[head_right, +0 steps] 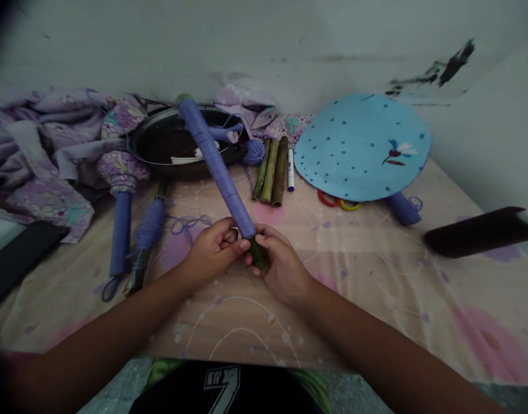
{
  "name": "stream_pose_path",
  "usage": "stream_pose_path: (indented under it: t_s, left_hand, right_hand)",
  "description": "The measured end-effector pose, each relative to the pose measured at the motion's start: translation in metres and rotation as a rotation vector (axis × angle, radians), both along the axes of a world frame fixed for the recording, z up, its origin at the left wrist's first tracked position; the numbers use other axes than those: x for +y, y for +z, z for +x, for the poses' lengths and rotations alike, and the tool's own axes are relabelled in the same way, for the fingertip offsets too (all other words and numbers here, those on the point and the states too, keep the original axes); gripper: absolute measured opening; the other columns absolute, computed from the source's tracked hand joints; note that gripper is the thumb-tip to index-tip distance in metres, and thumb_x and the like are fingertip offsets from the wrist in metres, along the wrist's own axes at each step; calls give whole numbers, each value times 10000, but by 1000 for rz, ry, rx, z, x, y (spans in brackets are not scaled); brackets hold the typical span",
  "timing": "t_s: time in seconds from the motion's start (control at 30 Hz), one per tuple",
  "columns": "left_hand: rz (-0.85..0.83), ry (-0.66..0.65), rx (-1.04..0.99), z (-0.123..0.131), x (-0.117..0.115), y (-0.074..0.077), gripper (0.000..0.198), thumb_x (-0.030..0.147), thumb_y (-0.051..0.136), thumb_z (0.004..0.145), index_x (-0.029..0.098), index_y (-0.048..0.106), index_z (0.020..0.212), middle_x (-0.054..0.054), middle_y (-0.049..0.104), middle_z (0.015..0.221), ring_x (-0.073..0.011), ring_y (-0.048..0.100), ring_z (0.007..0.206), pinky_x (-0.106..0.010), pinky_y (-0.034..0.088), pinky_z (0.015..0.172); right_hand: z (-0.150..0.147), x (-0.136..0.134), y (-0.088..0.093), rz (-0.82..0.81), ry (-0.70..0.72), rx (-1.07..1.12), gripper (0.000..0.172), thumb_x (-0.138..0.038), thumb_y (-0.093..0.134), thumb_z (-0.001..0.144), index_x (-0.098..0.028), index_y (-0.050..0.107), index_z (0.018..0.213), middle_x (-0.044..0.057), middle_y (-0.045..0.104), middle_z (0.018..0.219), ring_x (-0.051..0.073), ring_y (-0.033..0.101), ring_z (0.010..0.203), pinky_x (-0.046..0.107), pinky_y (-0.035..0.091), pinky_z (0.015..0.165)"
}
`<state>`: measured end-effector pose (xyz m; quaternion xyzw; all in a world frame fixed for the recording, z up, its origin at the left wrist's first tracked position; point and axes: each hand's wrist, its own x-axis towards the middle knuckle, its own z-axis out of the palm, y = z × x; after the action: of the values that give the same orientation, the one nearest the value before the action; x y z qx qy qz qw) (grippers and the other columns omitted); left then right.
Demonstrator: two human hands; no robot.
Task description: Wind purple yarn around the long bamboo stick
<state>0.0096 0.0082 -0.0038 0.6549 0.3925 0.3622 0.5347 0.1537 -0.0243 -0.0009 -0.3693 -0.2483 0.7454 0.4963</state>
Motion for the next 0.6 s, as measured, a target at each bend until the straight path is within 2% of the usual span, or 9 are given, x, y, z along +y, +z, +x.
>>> stream_pose_path:
  t_s: [0.3, 0.5, 0.6]
  left_hand:
    - [-43, -16, -42, 1, -1, 0, 384, 415, 598, 769, 116, 543, 1004, 73, 348, 551, -50, 324, 474, -162, 258, 434]
    - [-110, -7, -130, 3, -1, 1, 324, 390, 591, 772, 130, 536, 959, 74, 341, 555, -49, 336, 473, -167, 264, 444]
    - [-99, 26, -117, 3, -1, 2, 292, 367, 598, 761, 127, 533, 915, 81, 327, 545, -43, 327, 464, -162, 254, 437]
  right_hand:
    - [-3, 0, 1, -17, -37, -101, 138, -296, 575, 700, -183, 517, 754, -31, 481, 626, 64, 406, 471, 176, 236, 359]
    - [-2, 1, -2, -1, 3, -62, 126, -299, 550, 752, -178, 514, 759, -27, 486, 662, 59, 415, 485, 176, 248, 367]
    - [-2, 1, -3, 22, 4, -26, 145, -326, 553, 776, -185, 530, 801, -12, 513, 704, 87, 472, 558, 193, 326, 408]
